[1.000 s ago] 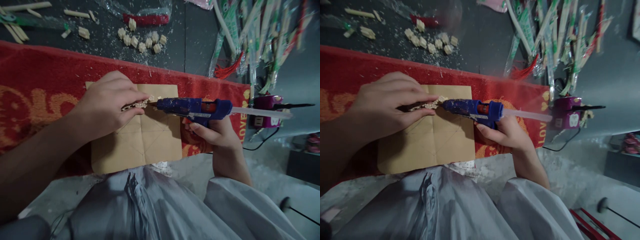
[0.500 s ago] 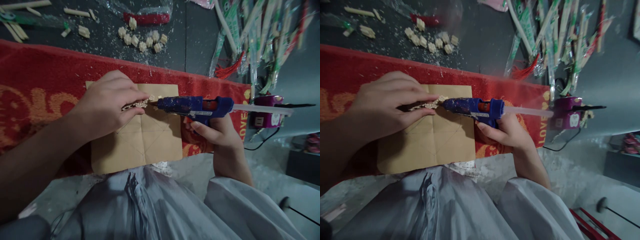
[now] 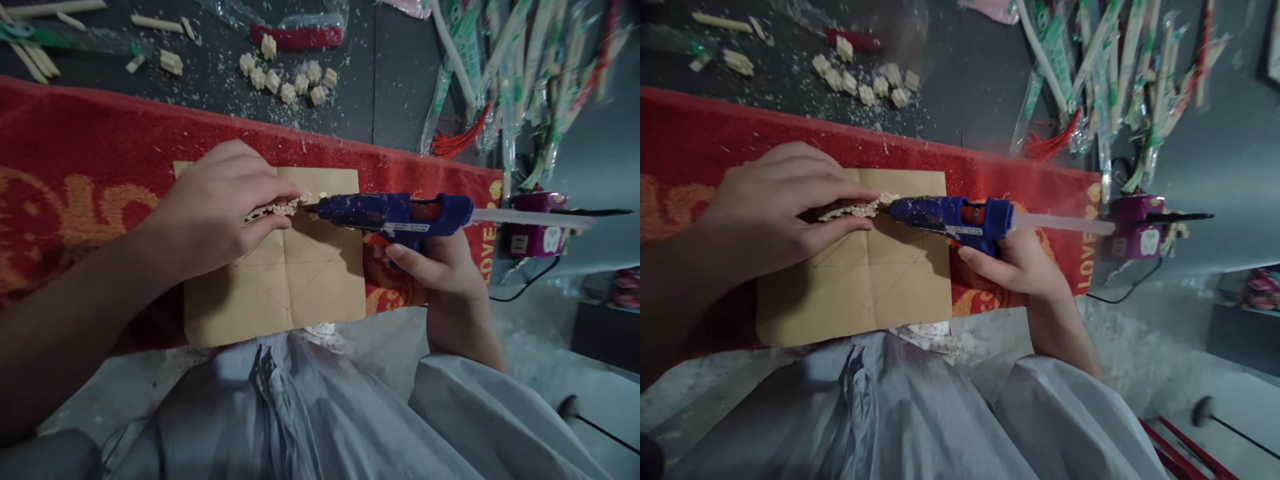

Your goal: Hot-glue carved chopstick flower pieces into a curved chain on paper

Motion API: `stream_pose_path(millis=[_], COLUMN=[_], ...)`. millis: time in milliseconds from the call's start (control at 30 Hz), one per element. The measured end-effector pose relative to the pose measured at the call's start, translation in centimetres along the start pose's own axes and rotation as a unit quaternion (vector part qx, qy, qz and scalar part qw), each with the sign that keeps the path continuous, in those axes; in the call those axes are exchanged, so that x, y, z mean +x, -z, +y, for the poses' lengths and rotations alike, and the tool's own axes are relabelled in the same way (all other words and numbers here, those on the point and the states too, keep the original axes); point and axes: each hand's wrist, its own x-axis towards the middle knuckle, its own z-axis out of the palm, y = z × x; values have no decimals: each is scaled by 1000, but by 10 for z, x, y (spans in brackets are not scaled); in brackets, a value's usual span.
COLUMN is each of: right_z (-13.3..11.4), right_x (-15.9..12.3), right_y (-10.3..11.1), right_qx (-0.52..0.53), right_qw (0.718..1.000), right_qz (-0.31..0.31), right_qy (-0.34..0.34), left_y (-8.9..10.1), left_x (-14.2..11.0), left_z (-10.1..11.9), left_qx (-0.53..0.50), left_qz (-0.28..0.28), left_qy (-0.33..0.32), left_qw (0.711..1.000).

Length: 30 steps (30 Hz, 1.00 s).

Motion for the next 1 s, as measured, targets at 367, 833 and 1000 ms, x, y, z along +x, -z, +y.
stream_pose_path(millis=[367,833,1000], right_z=[7,-6,4], right_x=[4,-1,3], right_y=[8,1,5], right_qx=[-36,-12,-38], right_qw=[990,998,993], right_qz=[-90,-37,-69], right_qy=[104,52,89], left_y=[-2,-1,-2], left_x=[0,-2,-1], left_z=[-1,-3,-3], left_qx=[20,38,41], left_qz=[23,60,46], left_qy=[-22,-67,-50], left_qw=[999,995,997])
